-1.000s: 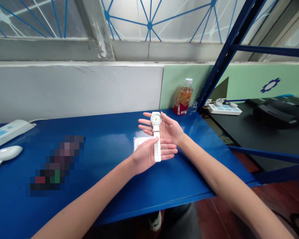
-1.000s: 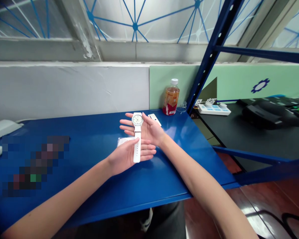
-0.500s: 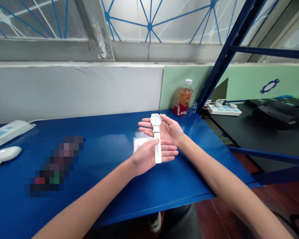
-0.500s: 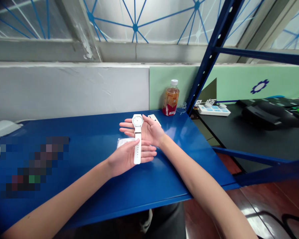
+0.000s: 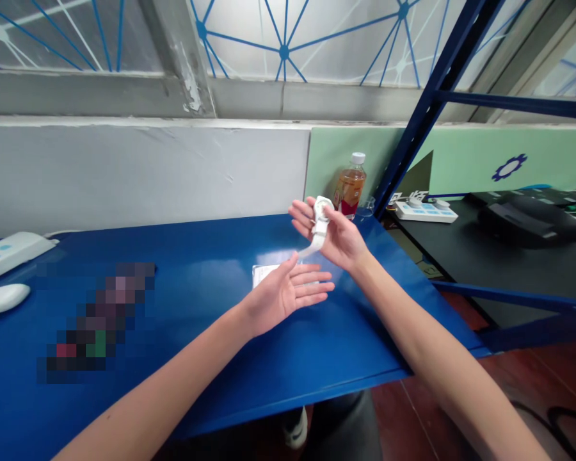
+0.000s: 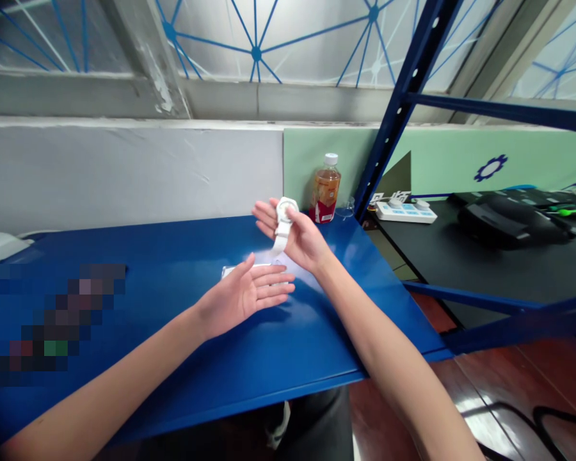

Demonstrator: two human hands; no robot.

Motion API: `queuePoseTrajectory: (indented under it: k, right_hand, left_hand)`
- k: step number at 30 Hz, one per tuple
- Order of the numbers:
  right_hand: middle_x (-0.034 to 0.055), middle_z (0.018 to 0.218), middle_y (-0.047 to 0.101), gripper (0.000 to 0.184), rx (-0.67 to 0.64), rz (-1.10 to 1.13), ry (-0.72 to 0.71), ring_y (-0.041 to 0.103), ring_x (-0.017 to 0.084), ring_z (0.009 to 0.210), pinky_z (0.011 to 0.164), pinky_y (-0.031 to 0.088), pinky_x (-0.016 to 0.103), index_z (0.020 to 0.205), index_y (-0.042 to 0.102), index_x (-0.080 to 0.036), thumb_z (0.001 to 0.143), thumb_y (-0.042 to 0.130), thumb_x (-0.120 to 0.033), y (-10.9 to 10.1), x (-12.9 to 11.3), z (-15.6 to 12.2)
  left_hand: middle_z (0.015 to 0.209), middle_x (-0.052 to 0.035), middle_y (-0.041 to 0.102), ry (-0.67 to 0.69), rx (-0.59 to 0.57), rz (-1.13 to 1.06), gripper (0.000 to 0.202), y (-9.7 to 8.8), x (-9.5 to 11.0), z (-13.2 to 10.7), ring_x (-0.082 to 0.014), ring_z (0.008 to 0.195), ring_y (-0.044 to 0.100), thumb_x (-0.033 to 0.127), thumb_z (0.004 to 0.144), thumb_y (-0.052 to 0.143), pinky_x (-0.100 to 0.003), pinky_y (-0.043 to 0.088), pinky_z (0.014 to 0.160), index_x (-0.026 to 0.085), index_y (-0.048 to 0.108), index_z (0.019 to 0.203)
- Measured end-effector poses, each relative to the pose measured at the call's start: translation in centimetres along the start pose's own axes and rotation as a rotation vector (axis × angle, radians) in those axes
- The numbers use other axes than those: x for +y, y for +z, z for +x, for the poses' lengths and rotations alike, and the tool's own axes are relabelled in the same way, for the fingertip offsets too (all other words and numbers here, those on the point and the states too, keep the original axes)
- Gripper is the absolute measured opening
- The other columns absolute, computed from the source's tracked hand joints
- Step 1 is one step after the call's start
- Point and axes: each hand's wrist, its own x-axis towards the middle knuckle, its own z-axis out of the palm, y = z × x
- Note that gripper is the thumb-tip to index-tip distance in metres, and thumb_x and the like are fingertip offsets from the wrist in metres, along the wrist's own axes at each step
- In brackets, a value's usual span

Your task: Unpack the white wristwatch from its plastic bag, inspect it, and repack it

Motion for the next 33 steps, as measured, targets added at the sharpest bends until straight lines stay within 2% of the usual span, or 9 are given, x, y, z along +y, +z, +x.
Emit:
queuePoseTrajectory:
  k: [5, 8, 10, 13, 17, 20, 23, 27, 33]
  right_hand:
    - [0.0053, 0.133, 0.064, 0.025, -0.147, -0.383, -0.014, 0.04, 0.025, 0.14, 0.116, 0.027, 0.043, 0.103, 0.074, -0.022, 0.088, 0.06, -0.036, 0.9, 0.7, -0.9]
    - [0.0045, 0.144, 0.054, 0.023, -0.171, -0.455, -0.003, 0.042, 0.029, 0.137, 0.111, 0.034, 0.043, 0.098, 0.077, -0.022, 0.084, 0.063, -0.034, 0.6, 0.8, -0.9]
    - [0.0066, 0.143, 0.055, 0.024, -0.162, -0.386, 0.058, 0.05, 0.03, 0.13, 0.106, 0.04, 0.043, 0.099, 0.077, -0.02, 0.082, 0.064, -0.032, 0.6, 1.1, -0.8]
    - [0.0086, 0.135, 0.062, 0.03, -0.163, -0.227, 0.148, 0.055, 0.026, 0.126, 0.108, 0.04, 0.042, 0.109, 0.073, -0.019, 0.083, 0.065, -0.03, 0.8, 1.7, -0.7]
    - [0.0112, 0.125, 0.068, 0.034, -0.182, -0.111, 0.266, 0.061, 0.023, 0.12, 0.109, 0.04, 0.041, 0.116, 0.069, -0.017, 0.085, 0.065, -0.03, 1.2, 2.3, -0.8]
    - [0.012, 0.121, 0.07, 0.036, -0.2, -0.081, 0.309, 0.064, 0.022, 0.115, 0.107, 0.043, 0.04, 0.121, 0.065, -0.016, 0.087, 0.063, -0.028, 1.3, 2.4, -0.9]
    - [0.0113, 0.122, 0.069, 0.037, -0.215, -0.026, 0.287, 0.061, 0.022, 0.12, 0.11, 0.039, 0.04, 0.122, 0.063, -0.016, 0.086, 0.06, -0.025, 1.5, 2.0, -1.0]
    - [0.0133, 0.134, 0.062, 0.045, -0.226, 0.061, 0.27, 0.054, 0.025, 0.129, 0.115, 0.032, 0.044, 0.122, 0.062, -0.013, 0.093, 0.043, -0.04, 1.9, 1.2, -1.1]
    - [0.0156, 0.137, 0.059, 0.063, -0.215, 0.092, 0.266, 0.052, 0.026, 0.131, 0.116, 0.03, 0.043, 0.124, 0.059, -0.01, 0.095, 0.026, -0.056, 2.1, 0.5, -1.3]
  left_hand:
    - [0.116, -0.0201, 0.069, 0.188, 0.02, 0.098, 0.038, -0.3, 0.0, 0.0, -0.032, 0.112, 0.065, 0.039, 0.091, 0.066, -0.046, 0.044, 0.103, 0.007, 0.065, 0.113]
    - [0.109, -0.0169, 0.072, 0.229, 0.064, 0.164, 0.034, -0.5, -0.2, 0.1, -0.0287, 0.105, 0.068, 0.034, 0.09, 0.068, -0.044, 0.047, 0.098, 0.01, 0.064, 0.113]
    - [0.098, -0.0123, 0.072, 0.246, 0.069, 0.187, 0.029, -0.5, -0.3, 0.2, -0.024, 0.092, 0.07, 0.032, 0.09, 0.068, -0.04, 0.05, 0.091, 0.011, 0.064, 0.109]
    - [0.08, -0.0054, 0.066, 0.272, 0.038, 0.2, 0.02, -0.4, -0.4, 0.3, -0.0163, 0.072, 0.064, 0.031, 0.091, 0.065, -0.034, 0.052, 0.078, 0.011, 0.064, 0.096]
    - [0.072, -0.0029, 0.061, 0.262, 0.021, 0.206, 0.024, -0.1, -0.7, 0.3, -0.0132, 0.063, 0.057, 0.034, 0.091, 0.062, -0.033, 0.053, 0.072, 0.011, 0.064, 0.084]
    - [0.073, -0.0037, 0.063, 0.24, 0.054, 0.239, 0.026, -0.2, -0.9, 0.3, -0.0146, 0.066, 0.061, 0.036, 0.09, 0.065, -0.034, 0.054, 0.075, 0.011, 0.066, 0.085]
    - [0.084, -0.011, 0.072, 0.21, 0.08, 0.287, 0.03, -0.2, -1.0, 0.2, -0.0224, 0.081, 0.07, 0.04, 0.088, 0.068, -0.039, 0.053, 0.084, 0.01, 0.068, 0.093]
    - [0.095, -0.0175, 0.075, 0.158, 0.083, 0.311, 0.033, 0.1, -1.1, 0.1, -0.0311, 0.096, 0.072, 0.039, 0.085, 0.072, -0.046, 0.052, 0.091, 0.009, 0.069, 0.098]
    - [0.087, -0.0145, 0.075, 0.118, 0.111, 0.363, 0.033, 0.2, -0.7, 0.0, -0.0257, 0.08, 0.074, 0.04, 0.083, 0.074, -0.04, 0.056, 0.08, 0.008, 0.071, 0.092]
